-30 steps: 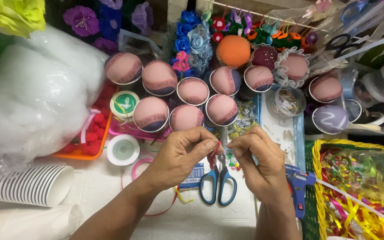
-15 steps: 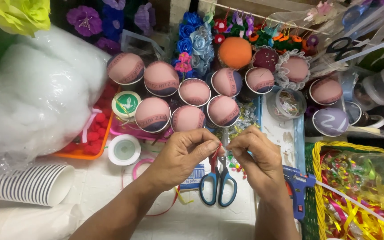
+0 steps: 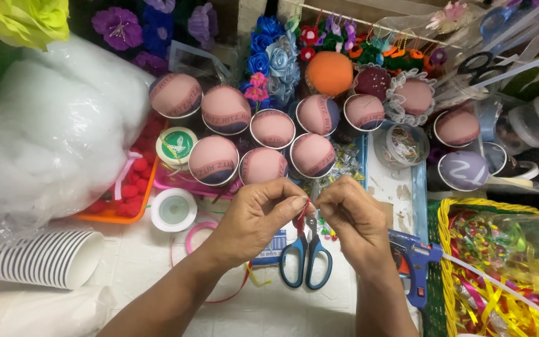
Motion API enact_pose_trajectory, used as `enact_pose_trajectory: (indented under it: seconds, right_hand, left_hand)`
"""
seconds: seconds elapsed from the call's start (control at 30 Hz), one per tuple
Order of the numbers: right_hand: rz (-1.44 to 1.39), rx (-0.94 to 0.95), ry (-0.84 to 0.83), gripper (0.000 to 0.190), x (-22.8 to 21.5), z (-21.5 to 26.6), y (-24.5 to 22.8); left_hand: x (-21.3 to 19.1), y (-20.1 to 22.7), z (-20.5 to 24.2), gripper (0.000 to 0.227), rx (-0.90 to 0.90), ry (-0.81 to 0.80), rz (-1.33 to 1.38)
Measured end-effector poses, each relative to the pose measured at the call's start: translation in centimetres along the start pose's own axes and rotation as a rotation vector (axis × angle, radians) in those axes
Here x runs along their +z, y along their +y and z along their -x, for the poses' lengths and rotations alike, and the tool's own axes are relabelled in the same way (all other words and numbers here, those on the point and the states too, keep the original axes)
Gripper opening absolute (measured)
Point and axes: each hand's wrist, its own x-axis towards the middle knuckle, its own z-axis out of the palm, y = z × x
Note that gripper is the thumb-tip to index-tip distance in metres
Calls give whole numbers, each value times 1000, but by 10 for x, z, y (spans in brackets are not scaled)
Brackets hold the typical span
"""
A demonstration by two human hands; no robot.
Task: Threading a thin red ribbon through small decorative beads for jewelry or handicraft.
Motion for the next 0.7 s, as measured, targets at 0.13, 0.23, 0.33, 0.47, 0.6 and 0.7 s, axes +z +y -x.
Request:
enact_pose_trajectory:
  seconds: [0.13,0.23,0.33,0.47,0.6,0.7]
  right_hand:
    - [13,-5,4,12,0,0,-2]
    - [20,-6,6,11,0,1,-1]
    - [15,-17,5,12,0,1,-3]
    - [16,-21,7,14,2,2,-9]
    - [33,-23,36,15,4,2,-12]
    - [-101,46,116,13,6,6,0]
  left_hand:
    - [2,-1,0,19,7,25,-45]
    - [3,-2,0,20,22,32,-58]
    - [4,-2,1,21,37,32,-83]
    - [8,-1,3,19,16,48,-80]
    - [13,-2,6,18,-26,50,-54]
    - [14,-7,5,16,54,116,-62]
